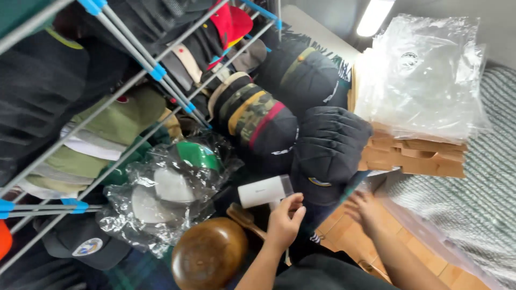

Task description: Brushing and steaming various caps to clean and shape them

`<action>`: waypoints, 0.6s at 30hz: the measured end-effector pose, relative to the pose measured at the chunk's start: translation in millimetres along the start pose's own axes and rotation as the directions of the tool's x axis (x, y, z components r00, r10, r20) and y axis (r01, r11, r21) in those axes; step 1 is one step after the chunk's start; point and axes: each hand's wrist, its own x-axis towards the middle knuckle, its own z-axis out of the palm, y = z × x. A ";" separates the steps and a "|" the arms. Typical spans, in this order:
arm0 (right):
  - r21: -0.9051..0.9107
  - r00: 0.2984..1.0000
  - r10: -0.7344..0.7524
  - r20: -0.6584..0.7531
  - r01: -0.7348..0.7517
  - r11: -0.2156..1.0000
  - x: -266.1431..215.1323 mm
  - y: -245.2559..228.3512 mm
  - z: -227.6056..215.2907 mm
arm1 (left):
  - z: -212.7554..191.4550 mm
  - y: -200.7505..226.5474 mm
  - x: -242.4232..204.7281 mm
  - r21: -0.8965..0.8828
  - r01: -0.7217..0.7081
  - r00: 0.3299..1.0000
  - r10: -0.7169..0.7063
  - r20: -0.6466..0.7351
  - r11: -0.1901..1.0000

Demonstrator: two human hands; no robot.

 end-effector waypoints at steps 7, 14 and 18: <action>-0.172 0.996 0.025 -0.088 -0.040 0.984 -6.4 3.5 23.7 | 103.5 -69.1 60.8 -0.161 0.626 0.752 -0.646 -0.133 0.763; -0.331 0.704 -0.495 0.509 0.691 0.643 5.5 -2.5 -18.1 | 47.1 -8.4 2.3 -0.220 0.634 0.763 -0.646 0.024 0.741; -0.555 0.823 0.086 0.562 0.298 0.777 82.8 20.8 -85.5 | 48.9 -44.4 -27.7 -0.498 0.507 0.829 -0.556 0.060 0.703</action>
